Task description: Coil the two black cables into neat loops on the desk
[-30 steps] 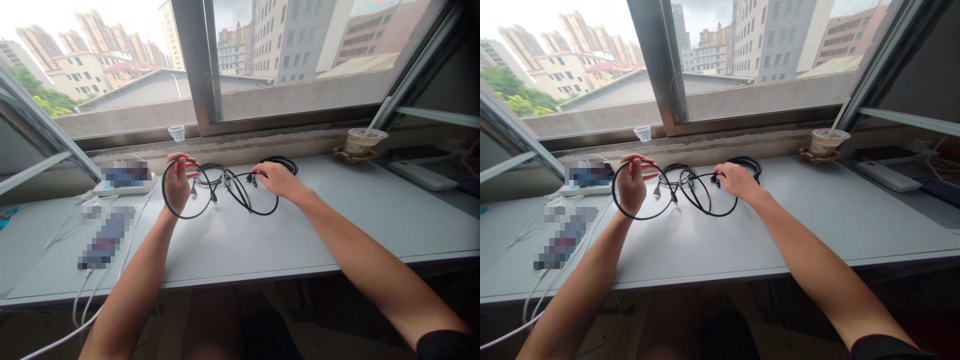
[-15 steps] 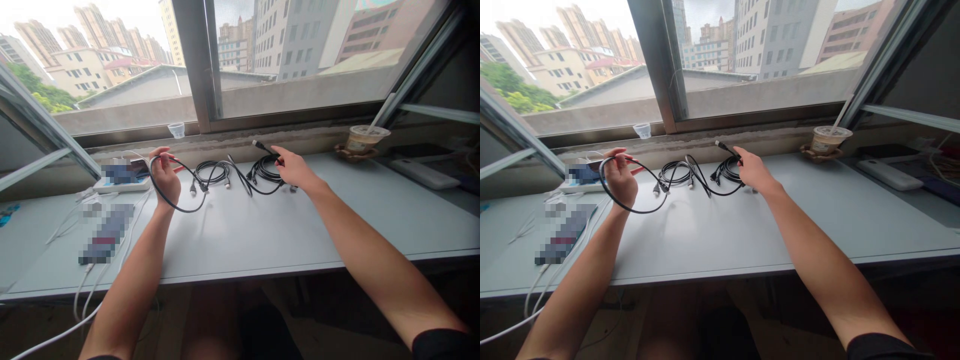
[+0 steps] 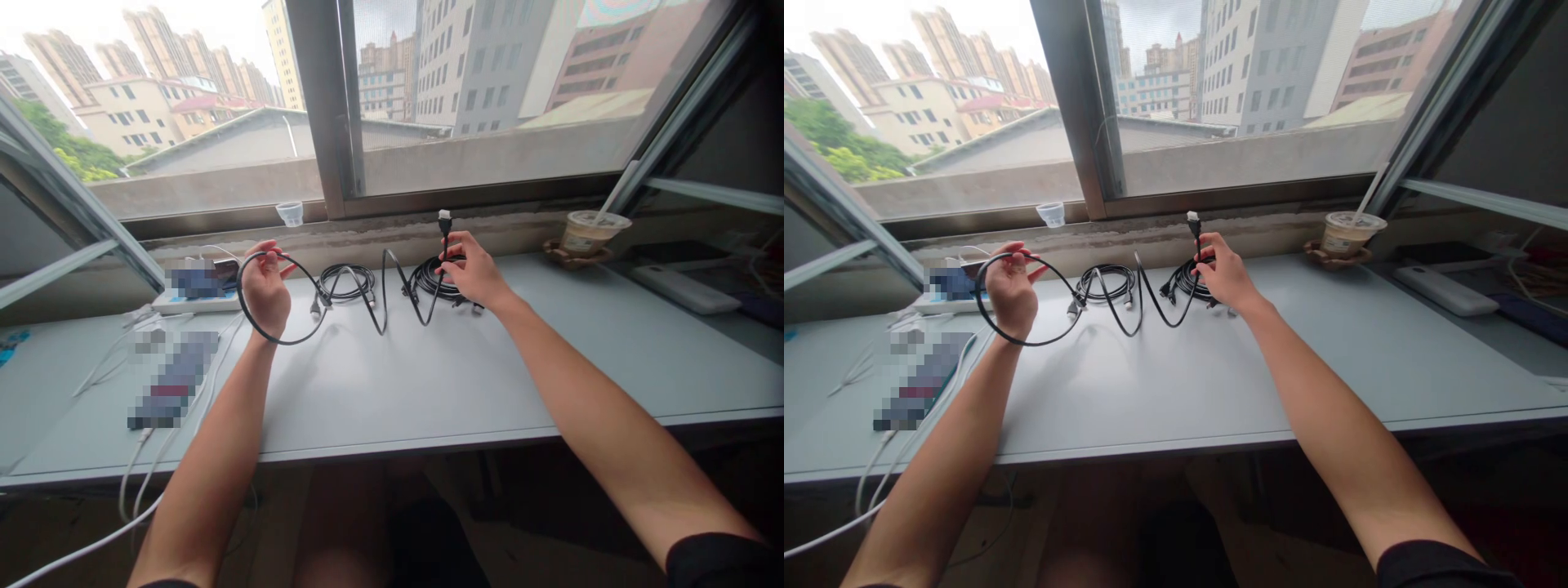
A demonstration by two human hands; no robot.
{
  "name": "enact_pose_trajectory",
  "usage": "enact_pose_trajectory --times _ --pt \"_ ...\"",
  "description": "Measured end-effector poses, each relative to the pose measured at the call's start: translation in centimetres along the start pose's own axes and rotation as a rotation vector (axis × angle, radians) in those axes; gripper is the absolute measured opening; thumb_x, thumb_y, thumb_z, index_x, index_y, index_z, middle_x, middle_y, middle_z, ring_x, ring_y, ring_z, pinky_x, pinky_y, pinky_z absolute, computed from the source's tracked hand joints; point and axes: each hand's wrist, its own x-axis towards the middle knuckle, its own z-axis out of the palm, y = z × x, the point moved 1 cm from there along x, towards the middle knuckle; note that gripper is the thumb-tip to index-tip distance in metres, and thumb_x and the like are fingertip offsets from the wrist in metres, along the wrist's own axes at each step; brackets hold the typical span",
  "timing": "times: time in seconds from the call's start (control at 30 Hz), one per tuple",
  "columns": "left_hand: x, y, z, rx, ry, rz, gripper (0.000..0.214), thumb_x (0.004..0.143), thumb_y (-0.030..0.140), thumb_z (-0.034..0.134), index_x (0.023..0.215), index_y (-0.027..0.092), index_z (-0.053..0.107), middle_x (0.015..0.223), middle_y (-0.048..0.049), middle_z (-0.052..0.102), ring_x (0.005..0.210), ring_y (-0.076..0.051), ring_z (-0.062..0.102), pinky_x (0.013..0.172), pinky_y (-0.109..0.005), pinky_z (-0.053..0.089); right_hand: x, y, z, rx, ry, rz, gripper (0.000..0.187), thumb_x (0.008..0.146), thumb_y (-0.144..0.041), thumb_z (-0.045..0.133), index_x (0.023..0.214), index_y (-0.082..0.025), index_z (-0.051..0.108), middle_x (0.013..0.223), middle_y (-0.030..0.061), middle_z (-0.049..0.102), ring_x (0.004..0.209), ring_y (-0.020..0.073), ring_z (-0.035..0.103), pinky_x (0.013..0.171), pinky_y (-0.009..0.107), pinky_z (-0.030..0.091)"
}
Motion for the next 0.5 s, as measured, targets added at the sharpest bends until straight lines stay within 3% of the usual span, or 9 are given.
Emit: enact_pose_trajectory --times 0.13,0.3,0.43,0.5 --pt "0.3 0.9 -0.4 -0.014 0.064 0.028 0.029 0.111 0.048 0.043 0.115 0.023 0.056 0.114 -0.0082 0.07 0.107 -0.018 0.074 0.082 -0.03 0.066 0.0 0.8 0.5 -0.042 -0.065 -0.048 0.041 0.086 -0.026 0.061 0.126 -0.025 0.055 0.115 0.0073 0.067 0.082 0.0192 0.074 0.072 0.035 0.065" --pt "0.6 1.9 -1.0 -0.069 0.231 0.125 0.027 0.111 0.049 0.042 0.119 0.025 0.051 0.11 -0.0062 0.068 0.099 -0.017 0.074 0.079 -0.03 0.064 0.3 2.3 0.8 -0.063 -0.09 -0.109 0.035 0.086 -0.024 0.061 0.12 -0.027 0.054 0.108 0.0049 0.064 0.08 0.0199 0.073 0.067 0.035 0.063" --pt "1.3 1.5 -1.6 -0.12 0.35 0.119 0.026 0.114 0.045 0.036 0.124 0.025 0.048 0.111 -0.006 0.068 0.099 -0.015 0.073 0.081 -0.028 0.062 0.6 3.1 0.8 -0.075 -0.082 -0.148 0.031 0.087 -0.025 0.061 0.117 -0.028 0.055 0.105 0.004 0.063 0.08 0.0205 0.073 0.066 0.035 0.063" --pt "1.4 0.8 -1.7 -0.094 0.322 0.099 0.025 0.113 0.044 0.039 0.121 0.023 0.051 0.109 -0.0062 0.068 0.098 -0.015 0.073 0.078 -0.026 0.062 0.6 3.3 0.8 -0.072 -0.076 -0.166 0.031 0.087 -0.026 0.063 0.117 -0.028 0.056 0.105 0.0038 0.065 0.079 0.0205 0.074 0.068 0.037 0.063"
